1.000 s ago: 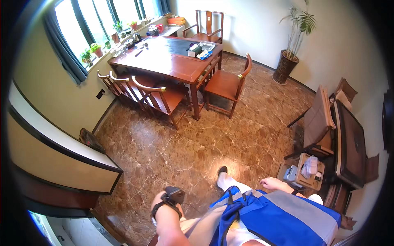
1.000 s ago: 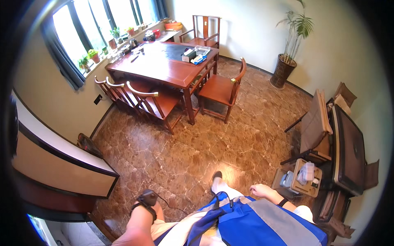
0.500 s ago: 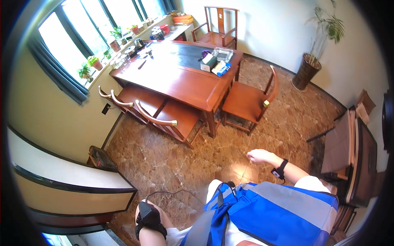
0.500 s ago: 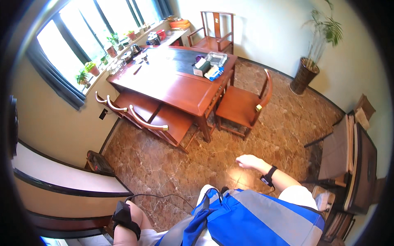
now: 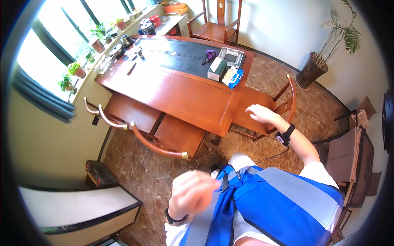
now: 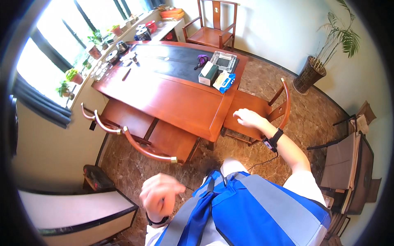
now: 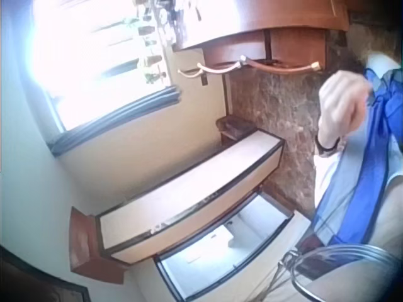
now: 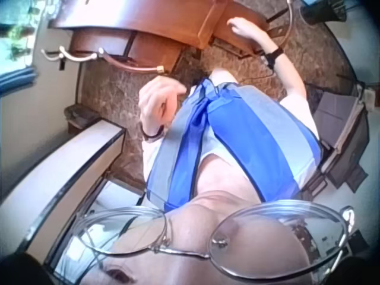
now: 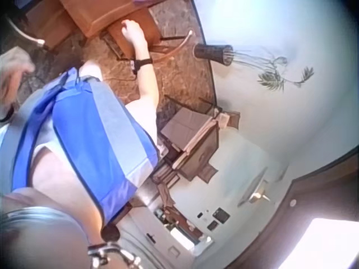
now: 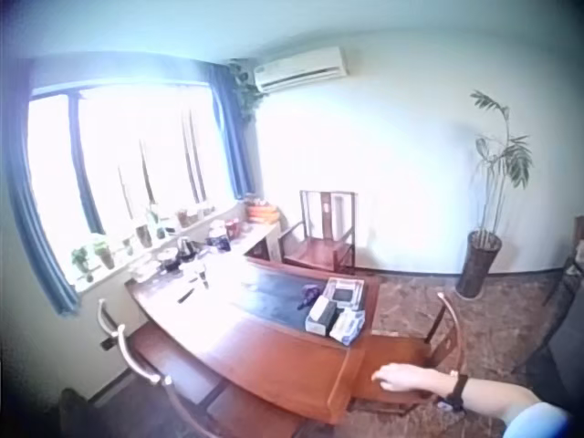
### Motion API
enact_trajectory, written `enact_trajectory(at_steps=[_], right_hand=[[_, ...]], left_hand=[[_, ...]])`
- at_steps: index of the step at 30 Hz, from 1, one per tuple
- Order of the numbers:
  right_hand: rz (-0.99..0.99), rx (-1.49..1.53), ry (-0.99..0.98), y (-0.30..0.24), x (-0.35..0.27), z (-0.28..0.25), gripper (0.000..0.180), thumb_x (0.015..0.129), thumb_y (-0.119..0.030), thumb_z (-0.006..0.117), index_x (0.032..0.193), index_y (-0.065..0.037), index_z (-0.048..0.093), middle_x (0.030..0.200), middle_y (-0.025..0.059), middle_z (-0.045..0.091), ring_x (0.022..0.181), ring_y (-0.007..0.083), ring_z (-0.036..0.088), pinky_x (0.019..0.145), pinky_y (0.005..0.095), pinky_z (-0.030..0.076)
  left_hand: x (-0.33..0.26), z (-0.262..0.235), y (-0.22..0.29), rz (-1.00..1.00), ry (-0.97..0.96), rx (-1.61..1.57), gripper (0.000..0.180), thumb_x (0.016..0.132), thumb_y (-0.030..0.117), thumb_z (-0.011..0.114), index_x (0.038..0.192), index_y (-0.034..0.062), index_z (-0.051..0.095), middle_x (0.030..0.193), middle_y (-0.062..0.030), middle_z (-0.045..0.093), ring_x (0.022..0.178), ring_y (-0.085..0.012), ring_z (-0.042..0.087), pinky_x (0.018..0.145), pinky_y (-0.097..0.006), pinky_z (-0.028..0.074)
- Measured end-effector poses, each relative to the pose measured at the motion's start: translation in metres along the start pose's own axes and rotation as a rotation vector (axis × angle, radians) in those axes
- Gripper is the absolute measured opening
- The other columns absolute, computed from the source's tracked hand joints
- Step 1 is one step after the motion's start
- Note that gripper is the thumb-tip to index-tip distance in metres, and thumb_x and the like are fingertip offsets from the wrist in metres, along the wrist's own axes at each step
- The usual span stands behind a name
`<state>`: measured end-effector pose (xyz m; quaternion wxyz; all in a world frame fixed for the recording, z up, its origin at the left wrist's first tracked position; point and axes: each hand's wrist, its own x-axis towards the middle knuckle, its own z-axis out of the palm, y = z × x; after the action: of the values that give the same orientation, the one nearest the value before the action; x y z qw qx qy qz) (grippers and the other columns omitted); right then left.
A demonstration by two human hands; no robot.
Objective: Mop the floors and wipe down the wooden chairs in a hotel room suite.
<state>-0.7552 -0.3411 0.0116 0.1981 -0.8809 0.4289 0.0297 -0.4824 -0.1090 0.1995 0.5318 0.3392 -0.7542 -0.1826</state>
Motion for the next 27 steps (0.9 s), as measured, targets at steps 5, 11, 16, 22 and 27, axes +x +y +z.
enact_trajectory(at_steps=[5, 11, 16, 22, 27], right_hand=[[-0.116, -0.007, 0.116, 0.066, 0.12, -0.025, 0.027, 0.07, -0.01, 0.047, 0.096, -0.006, 0.049, 0.093, 0.0134, 0.048, 0.09, 0.0286, 0.044, 0.081, 0.0356, 0.036], [-0.01, -0.041, 0.162, 0.149, 0.333, -0.051, 0.029, 0.066, -0.012, 0.045, 0.095, -0.01, 0.05, 0.1, 0.0148, 0.044, 0.094, 0.0318, 0.042, 0.081, 0.039, 0.036], [0.058, -0.107, 0.162, 0.184, 0.463, -0.058, 0.032, 0.069, -0.016, 0.046, 0.101, -0.016, 0.048, 0.105, 0.0131, 0.04, 0.101, 0.0312, 0.037, 0.083, 0.0416, 0.034], [0.267, -0.216, 0.003, 0.194, 0.541, -0.041, 0.057, 0.069, -0.026, 0.05, 0.12, -0.032, 0.026, 0.124, 0.0169, 0.023, 0.108, 0.036, 0.034, 0.088, 0.0441, 0.028], [0.238, -0.175, -0.145, 0.203, 0.573, -0.02, 0.042, 0.066, -0.024, 0.059, 0.105, -0.028, 0.043, 0.112, 0.0154, 0.032, 0.1, 0.036, 0.04, 0.084, 0.0439, 0.033]], left_hand=[[0.076, -0.026, -0.082, -0.093, 0.19, -0.084, 0.025, 0.074, 0.019, 0.041, 0.083, -0.0007, 0.053, 0.086, -0.0142, 0.055, 0.076, -0.0253, 0.05, 0.066, -0.032, 0.041], [0.163, -0.026, -0.158, 0.032, 0.126, -0.698, 0.041, 0.08, 0.04, 0.034, 0.096, 0.0044, 0.048, 0.092, -0.0114, 0.042, 0.086, -0.0213, 0.038, 0.064, -0.031, 0.039], [0.198, 0.0, -0.216, -0.032, -0.068, -0.701, 0.039, 0.08, 0.037, 0.035, 0.095, 0.003, 0.048, 0.092, -0.0121, 0.045, 0.086, -0.0218, 0.041, 0.064, -0.031, 0.04], [0.213, 0.014, -0.261, -0.133, -0.029, -0.672, 0.037, 0.081, 0.033, 0.037, 0.095, 0.0013, 0.049, 0.092, -0.0129, 0.047, 0.085, -0.0224, 0.044, 0.065, -0.031, 0.041], [0.226, 0.02, -0.287, -0.155, -0.043, -0.669, 0.035, 0.081, 0.03, 0.038, 0.094, -0.0002, 0.05, 0.092, -0.0135, 0.049, 0.085, -0.0229, 0.047, 0.066, -0.031, 0.042]])
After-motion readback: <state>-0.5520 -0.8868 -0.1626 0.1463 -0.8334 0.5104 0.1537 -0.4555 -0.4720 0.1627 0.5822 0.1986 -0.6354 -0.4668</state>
